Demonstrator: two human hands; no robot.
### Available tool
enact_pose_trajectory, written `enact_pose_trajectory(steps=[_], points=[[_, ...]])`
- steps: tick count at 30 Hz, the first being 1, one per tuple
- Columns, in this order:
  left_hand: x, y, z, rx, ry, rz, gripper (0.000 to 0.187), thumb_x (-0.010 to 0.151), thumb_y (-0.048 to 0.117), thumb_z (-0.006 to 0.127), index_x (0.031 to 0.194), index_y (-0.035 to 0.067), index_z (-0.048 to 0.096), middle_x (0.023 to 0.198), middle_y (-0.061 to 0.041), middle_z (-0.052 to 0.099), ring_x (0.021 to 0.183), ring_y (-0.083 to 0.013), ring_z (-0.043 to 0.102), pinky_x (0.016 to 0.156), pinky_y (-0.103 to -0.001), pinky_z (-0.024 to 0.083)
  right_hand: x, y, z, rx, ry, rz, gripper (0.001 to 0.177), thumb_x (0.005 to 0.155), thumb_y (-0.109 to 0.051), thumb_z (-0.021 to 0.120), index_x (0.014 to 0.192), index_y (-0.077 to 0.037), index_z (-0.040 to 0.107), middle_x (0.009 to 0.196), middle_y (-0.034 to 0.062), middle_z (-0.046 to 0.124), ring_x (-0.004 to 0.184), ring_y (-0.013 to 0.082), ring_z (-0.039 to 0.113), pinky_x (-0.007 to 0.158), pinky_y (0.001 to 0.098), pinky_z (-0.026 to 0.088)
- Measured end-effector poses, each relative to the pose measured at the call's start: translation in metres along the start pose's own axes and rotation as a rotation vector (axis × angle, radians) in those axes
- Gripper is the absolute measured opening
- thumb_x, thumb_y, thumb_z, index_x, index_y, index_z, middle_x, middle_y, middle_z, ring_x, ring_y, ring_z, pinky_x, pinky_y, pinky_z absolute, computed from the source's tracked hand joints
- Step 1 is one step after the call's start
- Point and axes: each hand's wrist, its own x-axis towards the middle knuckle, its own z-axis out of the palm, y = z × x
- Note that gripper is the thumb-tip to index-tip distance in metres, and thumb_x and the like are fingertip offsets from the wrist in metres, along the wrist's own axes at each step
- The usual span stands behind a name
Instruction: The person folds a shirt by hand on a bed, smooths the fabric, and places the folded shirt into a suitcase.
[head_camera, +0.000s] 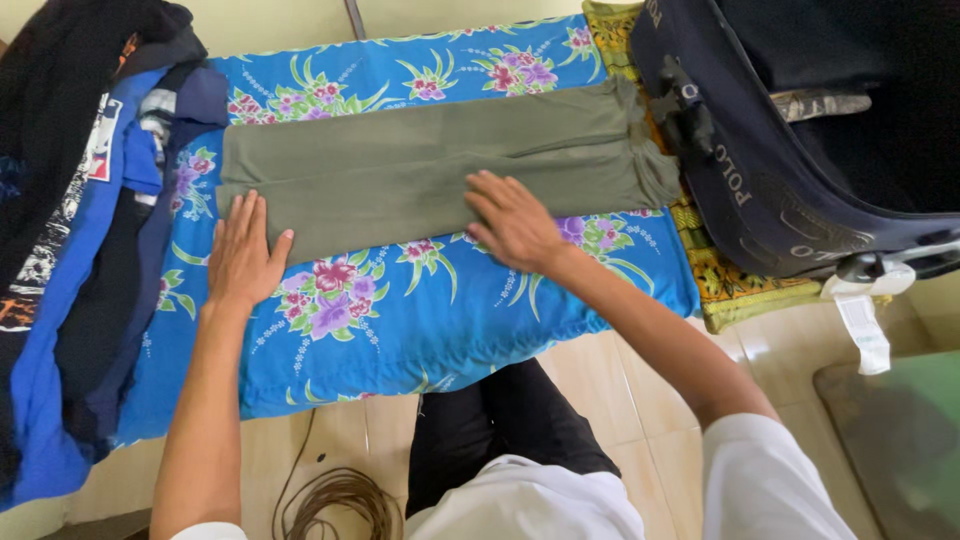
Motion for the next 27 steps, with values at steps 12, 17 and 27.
enact_pose_trajectory(steps=[12,17,27], points=[[0.002,-0.004,0.007,0.082,-0.076,-0.038,0.079,0.102,0.05,0.041,0.161,-0.001,0.026,0.172,-0.013,0.019,0.158,-0.0273,0.015,0.126,-0.054,0.007,-0.018,0.04,-0.019,0.036,-0.41,0.053,0.08,0.103,-0.057,0.043,0.162,-0.005,0.026,0.171,0.0099,0.024,0.159,0.0271,0.017,0.127,0.0533,0.011],[0.002,-0.002,0.005,0.088,-0.078,-0.041,0.079,0.102,0.05,0.04,0.161,-0.001,0.026,0.172,-0.013,0.019,0.158,-0.0267,0.014,0.125,-0.055,0.006,-0.032,0.065,-0.039,0.013,-0.466,0.059,0.09,0.098,-0.065,0.045,0.162,-0.004,0.024,0.17,0.0095,0.023,0.159,0.0265,0.015,0.127,0.0527,0.01],[0.002,0.001,0.003,0.101,-0.113,-0.082,0.079,0.102,0.052,0.038,0.162,0.003,0.024,0.172,-0.01,0.017,0.158,-0.0236,0.012,0.125,-0.056,0.004,-0.063,0.127,-0.054,-0.089,-0.475,0.089,0.098,0.093,-0.068,0.045,0.163,-0.005,0.02,0.171,0.0119,0.02,0.159,0.0274,0.013,0.126,0.0513,0.009]])
